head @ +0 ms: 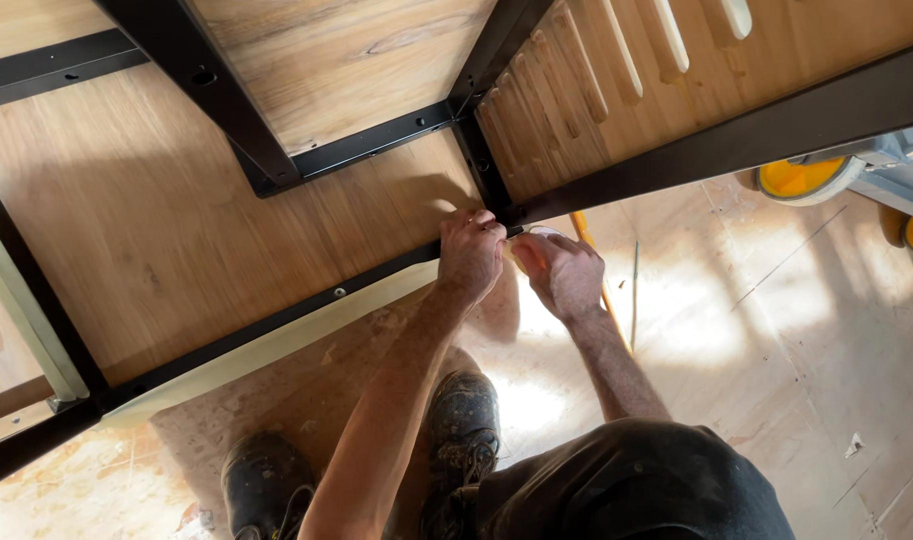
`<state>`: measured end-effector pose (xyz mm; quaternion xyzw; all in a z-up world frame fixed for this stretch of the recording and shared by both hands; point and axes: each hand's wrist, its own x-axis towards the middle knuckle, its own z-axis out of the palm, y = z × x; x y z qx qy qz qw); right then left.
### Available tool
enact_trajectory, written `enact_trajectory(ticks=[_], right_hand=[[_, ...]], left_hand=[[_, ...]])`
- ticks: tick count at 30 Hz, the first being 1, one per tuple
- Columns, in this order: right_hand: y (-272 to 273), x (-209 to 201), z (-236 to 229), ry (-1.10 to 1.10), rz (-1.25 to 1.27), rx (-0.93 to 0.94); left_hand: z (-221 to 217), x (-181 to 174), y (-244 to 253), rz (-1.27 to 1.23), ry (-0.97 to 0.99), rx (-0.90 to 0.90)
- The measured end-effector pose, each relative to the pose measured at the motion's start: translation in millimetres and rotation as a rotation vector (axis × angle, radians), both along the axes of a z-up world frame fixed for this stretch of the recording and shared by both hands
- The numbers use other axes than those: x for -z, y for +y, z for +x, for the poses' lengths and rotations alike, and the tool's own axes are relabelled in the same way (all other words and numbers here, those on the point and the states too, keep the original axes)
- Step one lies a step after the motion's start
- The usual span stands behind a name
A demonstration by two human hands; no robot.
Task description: The person applies masking tape to the edges of a wooden cabinet and its metal frame, smoothing the tape with their fingers and removing small pieces as needed.
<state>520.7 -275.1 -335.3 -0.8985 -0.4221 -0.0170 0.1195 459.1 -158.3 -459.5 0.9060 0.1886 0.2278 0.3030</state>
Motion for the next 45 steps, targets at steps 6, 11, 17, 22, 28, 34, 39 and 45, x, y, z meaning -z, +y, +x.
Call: enact_trajectory(ticks=[6, 11, 17, 22, 28, 34, 39, 45], right_hand=[[-1, -13, 3, 0.087, -0.080, -0.060], [-4, -3, 8, 0.056, -0.085, -0.111], [0, 4, -1, 0.382, 0.233, -0.029], [7, 21, -24, 0.802, 0.690, 0.367], [-10, 32, -16, 0.586, 0.700, 0.409], [-81, 80, -11, -0.043, 0.214, 0.349], [-93, 99, -34, -0.172, 0.016, 0.174], [-19, 13, -53, 0.104, 0.256, 0.326]], left_hand=[[-1, -15, 0, 0.113, 0.039, 0.040], [-1, -14, 5, 0.090, 0.073, 0.182], [9, 22, 7, -0.109, 0.111, 0.240], [19, 33, 9, -0.543, 0.026, 0.102], [15, 18, 38, -0.553, 0.064, 0.156], [14, -3, 44, -0.637, 0.099, 0.237], [15, 4, 32, -0.444, 0.112, 0.303], [6, -8, 23, -0.180, 0.097, 0.272]])
